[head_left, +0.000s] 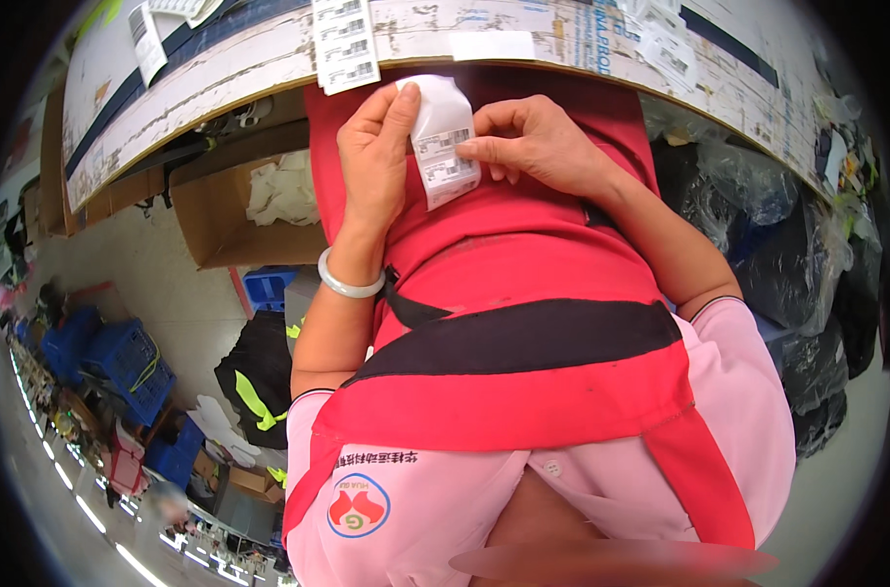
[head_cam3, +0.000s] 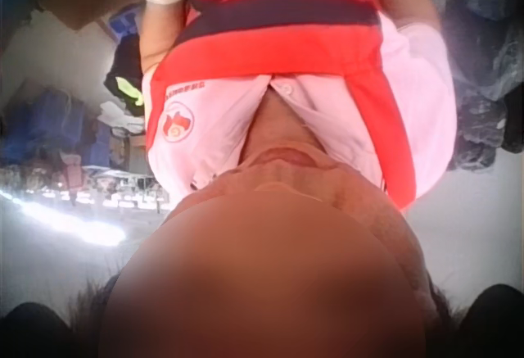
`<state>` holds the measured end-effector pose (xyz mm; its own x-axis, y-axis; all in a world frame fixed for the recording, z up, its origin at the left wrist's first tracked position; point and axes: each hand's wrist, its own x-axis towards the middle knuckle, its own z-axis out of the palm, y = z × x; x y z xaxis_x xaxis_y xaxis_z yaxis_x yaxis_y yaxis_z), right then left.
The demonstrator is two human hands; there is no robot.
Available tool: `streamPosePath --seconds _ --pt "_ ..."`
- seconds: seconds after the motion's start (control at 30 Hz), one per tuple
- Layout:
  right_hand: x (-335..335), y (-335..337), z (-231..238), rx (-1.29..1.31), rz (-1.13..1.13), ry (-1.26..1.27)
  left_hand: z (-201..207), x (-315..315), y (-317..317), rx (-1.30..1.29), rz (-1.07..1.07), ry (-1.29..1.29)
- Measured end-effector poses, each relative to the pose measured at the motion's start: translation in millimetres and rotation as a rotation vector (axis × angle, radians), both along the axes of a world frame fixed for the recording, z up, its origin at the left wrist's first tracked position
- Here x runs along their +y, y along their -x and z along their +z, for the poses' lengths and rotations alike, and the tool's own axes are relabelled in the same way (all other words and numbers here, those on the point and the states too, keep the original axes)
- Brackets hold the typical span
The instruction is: Checking and folding paper labels or tags at a manufacturing workbench.
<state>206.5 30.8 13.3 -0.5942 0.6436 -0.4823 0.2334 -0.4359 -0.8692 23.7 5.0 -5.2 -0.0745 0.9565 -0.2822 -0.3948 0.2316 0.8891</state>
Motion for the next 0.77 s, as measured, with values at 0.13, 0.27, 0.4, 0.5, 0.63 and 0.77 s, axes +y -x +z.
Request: streamPosePath --seconds 0.13,0.27,0.4,0.5,0.63,0.77 --pt "2 2 4 -0.042 0.024 -0.032 11 -3 10 0.109 -0.050 -0.183" --pt "-4 4 10 -0.010 -0.080 -0.066 15 1 25 0.251 -0.337 -0.219" --pt "-5 4 1 0.066 -0.230 -0.123 16 3 32 0.276 -0.481 -0.034" --pt "0 2 5 0.057 -0.230 -0.193 16 1 28 0.263 -0.495 0.021" --pt "6 -5 -2 -0.077 -0.133 -0.580 9 0 18 0.226 -0.490 0.017" --pt "25 -17 8 -0.136 -0.174 -0.301 -21 6 29 0.040 -0.544 0.018"
